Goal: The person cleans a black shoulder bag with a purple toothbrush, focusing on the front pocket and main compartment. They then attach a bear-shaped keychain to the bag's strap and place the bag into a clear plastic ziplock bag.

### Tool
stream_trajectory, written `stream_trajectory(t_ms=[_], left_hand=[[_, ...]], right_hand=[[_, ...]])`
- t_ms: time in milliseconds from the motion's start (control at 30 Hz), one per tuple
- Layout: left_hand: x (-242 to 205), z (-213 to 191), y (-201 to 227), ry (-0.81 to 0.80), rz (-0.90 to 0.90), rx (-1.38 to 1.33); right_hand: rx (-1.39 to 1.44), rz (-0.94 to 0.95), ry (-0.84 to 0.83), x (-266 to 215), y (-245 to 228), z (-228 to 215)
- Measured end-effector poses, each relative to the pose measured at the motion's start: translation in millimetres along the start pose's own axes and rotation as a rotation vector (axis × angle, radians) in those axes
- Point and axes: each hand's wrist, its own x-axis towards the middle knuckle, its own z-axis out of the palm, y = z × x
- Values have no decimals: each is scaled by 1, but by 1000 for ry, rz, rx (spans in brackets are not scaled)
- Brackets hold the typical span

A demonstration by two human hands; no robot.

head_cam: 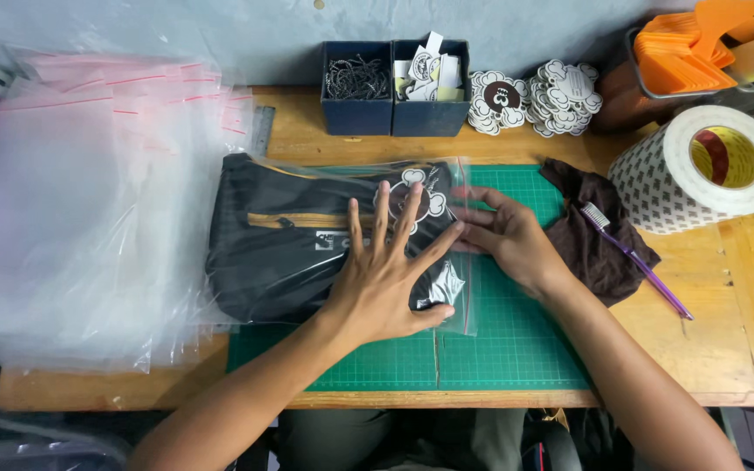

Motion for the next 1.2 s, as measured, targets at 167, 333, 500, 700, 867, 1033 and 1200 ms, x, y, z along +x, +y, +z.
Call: stream_trajectory(t_ms=[167,333,500,700,867,1033,1200], left_hand=[[-1,-5,8,7,-5,-16],[-2,-10,8,32,11,-42],[-2,-13,6,24,30,-67],[-3,-17,4,50,75,-55],[-4,-15,11,64,137,-111],[-4,-9,11,66,154,-120],[-4,-10,12,63,149,-130]], right_hand=[[-123,58,27,-4,-42,1],[-709,-122,193,33,-50,-20],[-546,-188,125,83,-31,-32],[-442,-180,119,87,-18,-40],[-431,-180,96,94,-5,-48],[-501,-172,106,95,-7,-54],[-507,-86,84,78,-22,-52]])
